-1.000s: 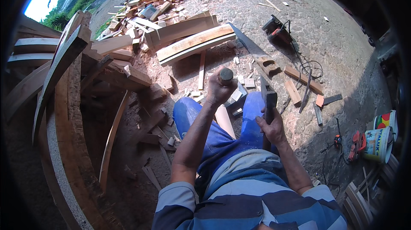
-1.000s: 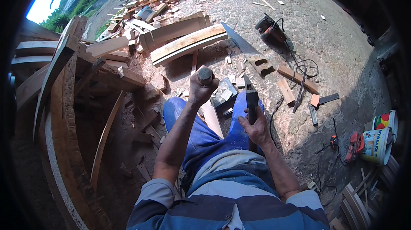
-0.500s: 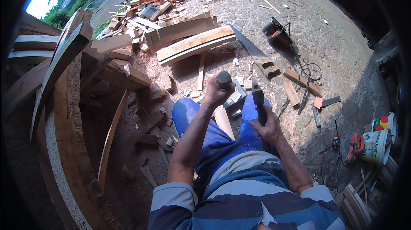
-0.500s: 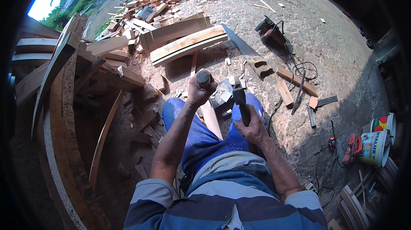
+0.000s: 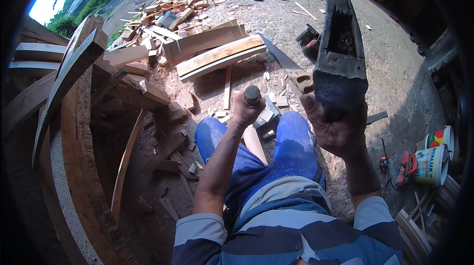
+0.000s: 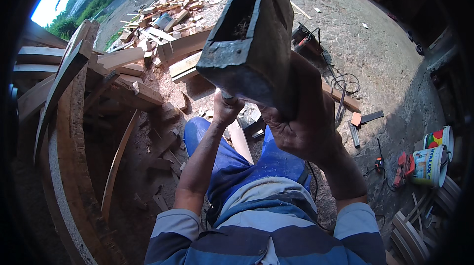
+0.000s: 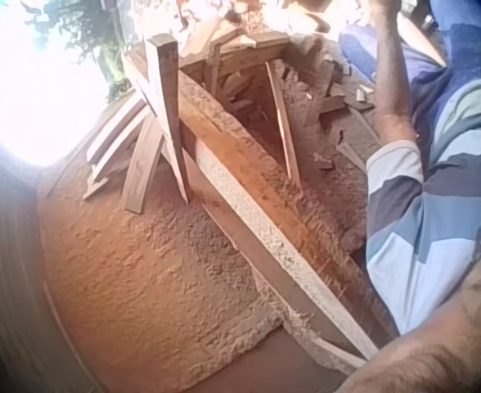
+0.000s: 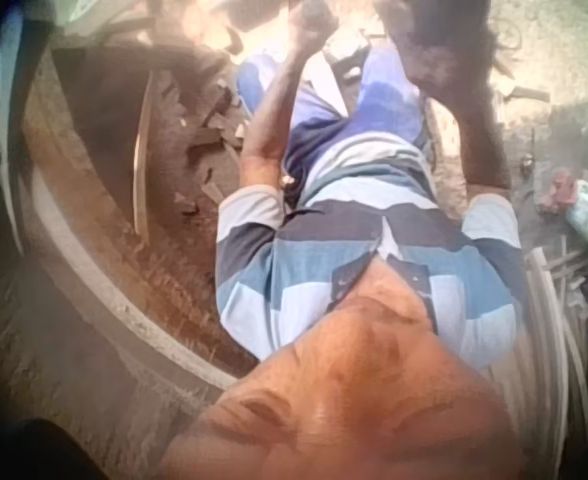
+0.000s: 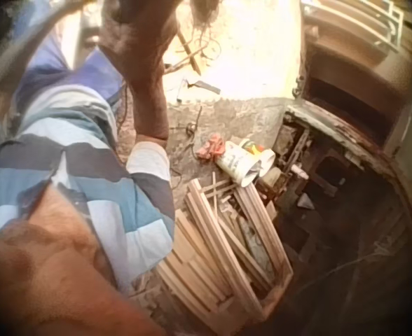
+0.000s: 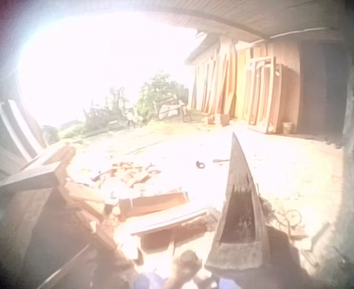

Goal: The person sits on the ground and uses a chisel and mallet to shape a small wooden block. They repeatedly strike the chisel to remove wood shavings and occasionally inspect the piece.

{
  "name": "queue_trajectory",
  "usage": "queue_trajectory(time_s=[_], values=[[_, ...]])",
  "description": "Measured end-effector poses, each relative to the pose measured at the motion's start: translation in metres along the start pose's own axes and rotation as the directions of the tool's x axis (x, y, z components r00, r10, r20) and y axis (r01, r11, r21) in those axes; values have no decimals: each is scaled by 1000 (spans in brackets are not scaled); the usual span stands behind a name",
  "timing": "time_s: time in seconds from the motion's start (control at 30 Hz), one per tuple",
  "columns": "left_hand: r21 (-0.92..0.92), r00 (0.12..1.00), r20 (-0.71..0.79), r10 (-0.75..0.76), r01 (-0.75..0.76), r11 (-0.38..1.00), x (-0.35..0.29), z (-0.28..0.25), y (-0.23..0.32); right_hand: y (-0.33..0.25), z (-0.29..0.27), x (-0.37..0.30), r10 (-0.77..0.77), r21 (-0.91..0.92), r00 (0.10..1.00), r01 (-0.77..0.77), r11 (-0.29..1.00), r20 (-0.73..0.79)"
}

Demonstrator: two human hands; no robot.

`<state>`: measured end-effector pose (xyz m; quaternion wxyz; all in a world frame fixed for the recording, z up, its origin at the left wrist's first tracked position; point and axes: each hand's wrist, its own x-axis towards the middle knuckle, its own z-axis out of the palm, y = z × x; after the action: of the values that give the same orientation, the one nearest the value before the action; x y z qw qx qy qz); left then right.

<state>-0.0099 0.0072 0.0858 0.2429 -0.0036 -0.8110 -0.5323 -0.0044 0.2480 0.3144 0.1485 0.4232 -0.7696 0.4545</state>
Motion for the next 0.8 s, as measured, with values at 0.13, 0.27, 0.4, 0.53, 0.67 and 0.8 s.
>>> queue_trajectory(time_s=[0.13,0.27,0.4,0.53,0.67,0.8], values=[[-25,989,27,142,-142,990,1,14,18,46,41,-17,141,-281,898,-21,960,417],[319,960,36,277,-274,907,-11,4,14,47,42,-22,310,-284,746,-168,944,589],[-117,992,-14,-127,124,985,-11,8,2,16,20,-5,86,62,978,-99,993,188],[-49,997,-24,-73,72,996,-11,8,11,-1,12,8,-1,39,995,5,999,-105],[148,992,45,121,-126,981,-12,10,13,62,59,-33,352,-436,709,-69,897,611],[-31,997,17,79,-78,996,-22,3,2,48,43,-27,296,-259,794,-181,949,531]])
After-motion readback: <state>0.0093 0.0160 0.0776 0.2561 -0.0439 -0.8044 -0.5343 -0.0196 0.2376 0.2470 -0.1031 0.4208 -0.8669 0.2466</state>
